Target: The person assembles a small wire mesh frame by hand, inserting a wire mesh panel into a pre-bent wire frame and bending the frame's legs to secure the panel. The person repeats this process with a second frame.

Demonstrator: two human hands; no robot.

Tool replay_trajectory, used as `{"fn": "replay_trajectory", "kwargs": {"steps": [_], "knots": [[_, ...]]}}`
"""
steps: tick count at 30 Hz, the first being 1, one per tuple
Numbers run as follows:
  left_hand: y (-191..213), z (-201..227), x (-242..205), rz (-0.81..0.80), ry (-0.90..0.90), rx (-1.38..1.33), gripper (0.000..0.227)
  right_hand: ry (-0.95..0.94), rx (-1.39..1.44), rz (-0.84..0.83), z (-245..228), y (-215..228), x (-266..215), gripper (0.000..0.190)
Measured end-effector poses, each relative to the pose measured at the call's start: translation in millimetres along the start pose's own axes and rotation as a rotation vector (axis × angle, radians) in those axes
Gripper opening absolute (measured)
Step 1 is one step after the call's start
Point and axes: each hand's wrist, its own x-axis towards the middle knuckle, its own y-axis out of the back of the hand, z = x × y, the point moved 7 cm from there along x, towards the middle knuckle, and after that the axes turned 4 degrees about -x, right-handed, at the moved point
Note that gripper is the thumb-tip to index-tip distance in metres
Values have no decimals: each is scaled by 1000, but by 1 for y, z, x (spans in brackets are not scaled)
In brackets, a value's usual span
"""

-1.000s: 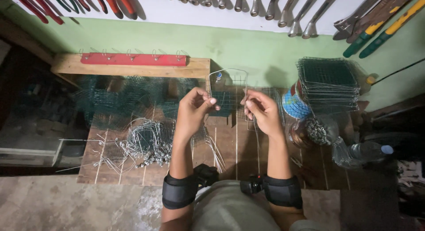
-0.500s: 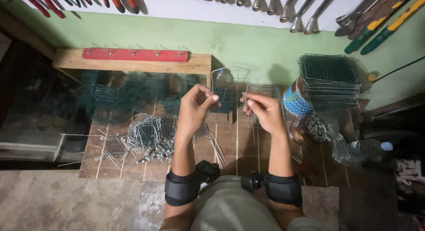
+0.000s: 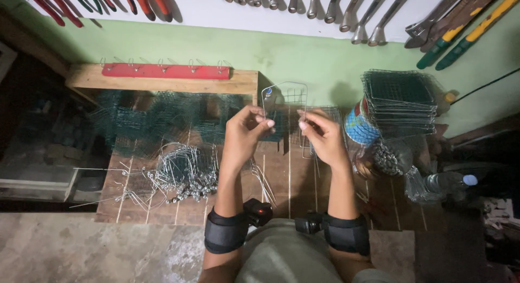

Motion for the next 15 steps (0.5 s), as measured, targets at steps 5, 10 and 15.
{"fn": "replay_trajectory", "kwargs": {"steps": [5, 10, 15], "knots": [[4, -1, 3, 29, 2, -39, 19, 54, -41, 43, 0, -4, -2, 31], [4, -1, 2, 31, -108, 105, 21, -161, 7, 114, 29, -7, -4, 27], [3, 6, -2, 58, -118, 213, 19, -47, 58, 176, 24, -10, 0, 23]]}}
